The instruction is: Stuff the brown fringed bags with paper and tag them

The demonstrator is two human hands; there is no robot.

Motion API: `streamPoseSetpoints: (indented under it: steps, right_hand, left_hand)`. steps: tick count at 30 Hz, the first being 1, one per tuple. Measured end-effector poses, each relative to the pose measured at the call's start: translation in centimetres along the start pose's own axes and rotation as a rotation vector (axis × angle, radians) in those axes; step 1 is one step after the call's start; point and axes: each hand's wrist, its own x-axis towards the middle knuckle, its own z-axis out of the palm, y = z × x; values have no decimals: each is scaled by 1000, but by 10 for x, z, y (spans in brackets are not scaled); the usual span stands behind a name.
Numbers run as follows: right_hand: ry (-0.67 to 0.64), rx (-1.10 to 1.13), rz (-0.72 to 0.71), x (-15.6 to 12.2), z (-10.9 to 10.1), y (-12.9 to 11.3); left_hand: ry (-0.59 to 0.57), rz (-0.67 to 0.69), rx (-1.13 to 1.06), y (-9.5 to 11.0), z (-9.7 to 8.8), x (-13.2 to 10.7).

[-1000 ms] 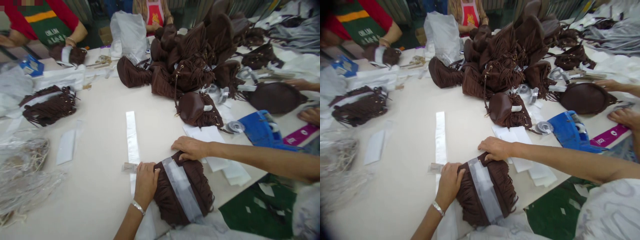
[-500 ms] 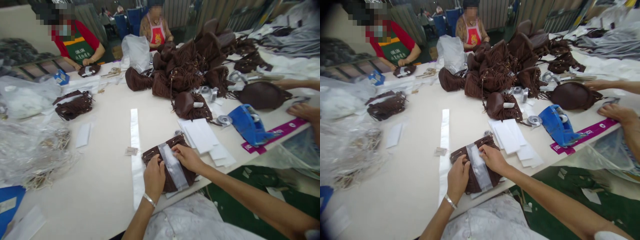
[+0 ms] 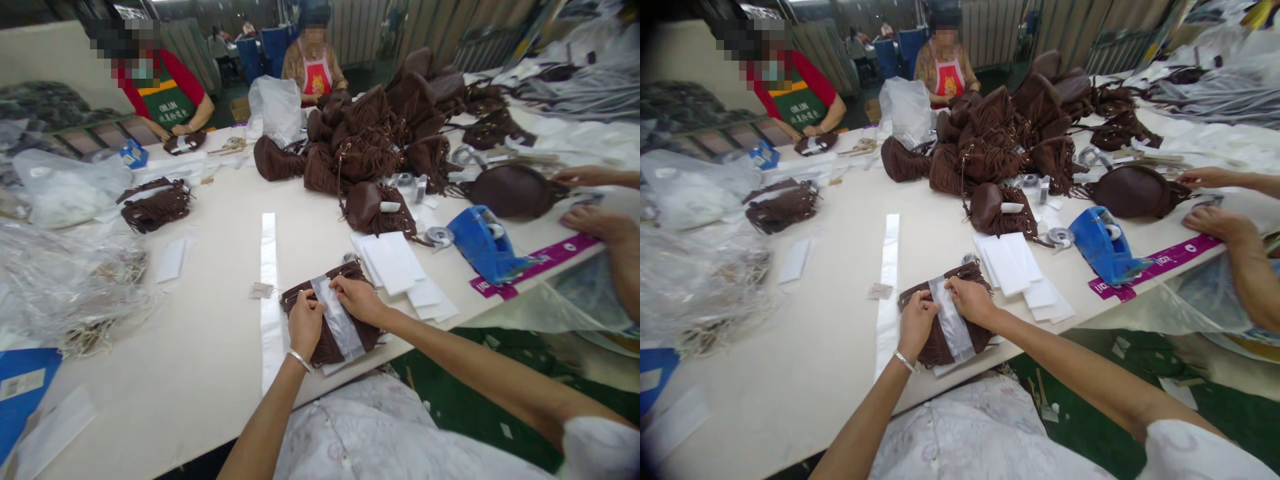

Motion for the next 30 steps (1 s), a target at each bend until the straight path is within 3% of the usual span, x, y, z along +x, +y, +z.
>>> streamPoseSetpoints:
  steps: [6, 19, 24, 27, 30]
  right_hand:
    - [47, 45, 70, -5, 0, -5]
    - [48, 144, 35, 1, 1, -7]
    - [14, -83, 104, 19, -4, -9]
    - [18, -219, 47, 34, -7, -10]
    - [11, -241, -57, 50, -14, -5]
  left_hand:
    - [39, 13, -15, 2, 4, -1]
    - [60, 81, -19, -1, 11, -7]
    - [62, 86, 78, 3, 12, -3]
    - [61, 142, 111, 5, 7, -2]
    - [137, 251, 256, 5, -1, 2]
